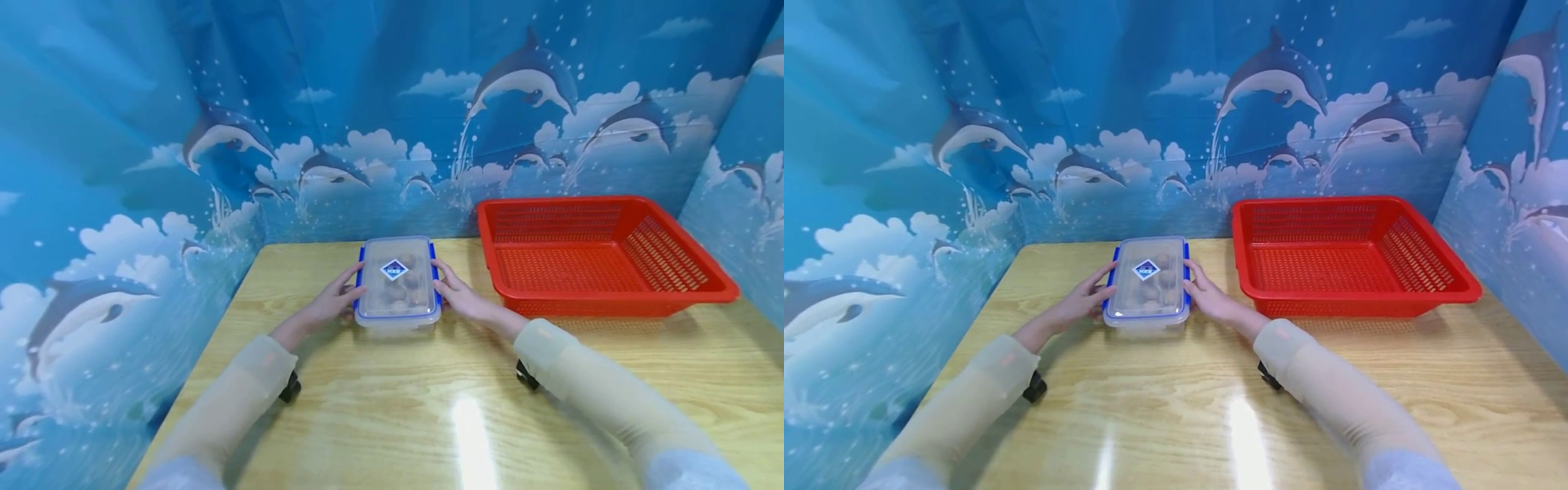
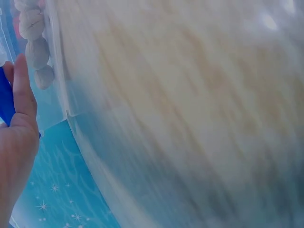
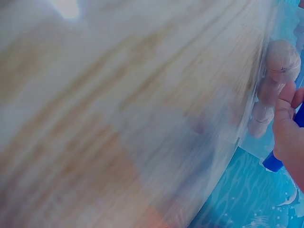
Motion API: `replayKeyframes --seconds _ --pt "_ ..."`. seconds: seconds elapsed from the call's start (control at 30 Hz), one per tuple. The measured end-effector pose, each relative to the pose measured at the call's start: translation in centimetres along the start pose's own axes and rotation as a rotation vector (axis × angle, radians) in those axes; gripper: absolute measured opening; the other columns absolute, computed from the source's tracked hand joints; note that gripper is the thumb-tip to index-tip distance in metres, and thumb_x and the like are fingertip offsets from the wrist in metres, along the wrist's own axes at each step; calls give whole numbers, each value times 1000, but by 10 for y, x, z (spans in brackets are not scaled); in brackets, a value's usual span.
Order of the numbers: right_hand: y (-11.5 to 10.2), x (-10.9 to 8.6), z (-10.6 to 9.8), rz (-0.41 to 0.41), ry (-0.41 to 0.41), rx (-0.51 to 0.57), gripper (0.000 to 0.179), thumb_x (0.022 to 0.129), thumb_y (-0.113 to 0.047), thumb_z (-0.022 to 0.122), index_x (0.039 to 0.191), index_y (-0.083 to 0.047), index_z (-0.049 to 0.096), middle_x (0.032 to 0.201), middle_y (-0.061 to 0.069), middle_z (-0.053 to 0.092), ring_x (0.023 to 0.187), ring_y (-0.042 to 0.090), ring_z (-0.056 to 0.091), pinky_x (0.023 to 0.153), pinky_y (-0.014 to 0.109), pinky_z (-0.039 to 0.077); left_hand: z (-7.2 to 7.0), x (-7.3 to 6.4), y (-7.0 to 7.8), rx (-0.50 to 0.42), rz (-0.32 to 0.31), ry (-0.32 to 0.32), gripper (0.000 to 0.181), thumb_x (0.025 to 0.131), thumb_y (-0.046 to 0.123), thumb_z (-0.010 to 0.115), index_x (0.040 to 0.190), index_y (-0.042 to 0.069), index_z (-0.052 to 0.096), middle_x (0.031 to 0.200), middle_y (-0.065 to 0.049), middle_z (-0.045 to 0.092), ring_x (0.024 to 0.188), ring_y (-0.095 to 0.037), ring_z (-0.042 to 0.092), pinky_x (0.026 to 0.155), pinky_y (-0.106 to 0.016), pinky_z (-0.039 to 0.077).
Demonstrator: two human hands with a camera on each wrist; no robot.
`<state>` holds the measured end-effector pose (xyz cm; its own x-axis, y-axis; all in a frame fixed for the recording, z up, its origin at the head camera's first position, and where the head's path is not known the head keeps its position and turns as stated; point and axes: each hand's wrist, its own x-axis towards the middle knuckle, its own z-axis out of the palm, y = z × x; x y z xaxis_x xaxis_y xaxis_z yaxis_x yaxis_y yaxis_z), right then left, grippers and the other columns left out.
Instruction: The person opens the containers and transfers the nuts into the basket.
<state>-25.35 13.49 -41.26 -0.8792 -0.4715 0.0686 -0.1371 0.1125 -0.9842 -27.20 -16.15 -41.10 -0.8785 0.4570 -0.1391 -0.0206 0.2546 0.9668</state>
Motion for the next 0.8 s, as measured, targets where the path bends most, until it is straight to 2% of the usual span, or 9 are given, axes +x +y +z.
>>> replayKeyframes --seconds 0.13,0.27,0.43,0.8 --pt "-2 0 0 24 -6 0 51 107 -6 23 153 -2 1 129 43 43 103 40 60 78 42 55 0 0 -1 -37 -2 -6 63 105 23 45 157 25 12 123 -26 58 63 -16 58 52 -26 46" --pt "-3 0 0 43 -11 -1 52 107 -8 22 154 -5 0 137 42 35 111 45 55 82 44 54 -1 0 -1 -51 -15 -4 62 105 23 45 157 26 12 122 -25 58 64 -17 59 52 -26 47" --pt "-2 1 0 44 -16 24 52 107 -8 20 154 -4 -2 139 43 32 116 51 50 87 50 51 -1 0 0 -43 -31 -4 62 105 24 45 157 28 12 128 -26 56 72 -19 63 56 -29 51" --pt "-4 -2 0 77 -40 43 54 107 -9 19 155 -7 -6 141 43 30 118 52 48 91 53 49 -1 -1 3 -21 -53 -12 63 105 25 45 157 29 11 133 -27 52 83 -21 66 62 -34 56"
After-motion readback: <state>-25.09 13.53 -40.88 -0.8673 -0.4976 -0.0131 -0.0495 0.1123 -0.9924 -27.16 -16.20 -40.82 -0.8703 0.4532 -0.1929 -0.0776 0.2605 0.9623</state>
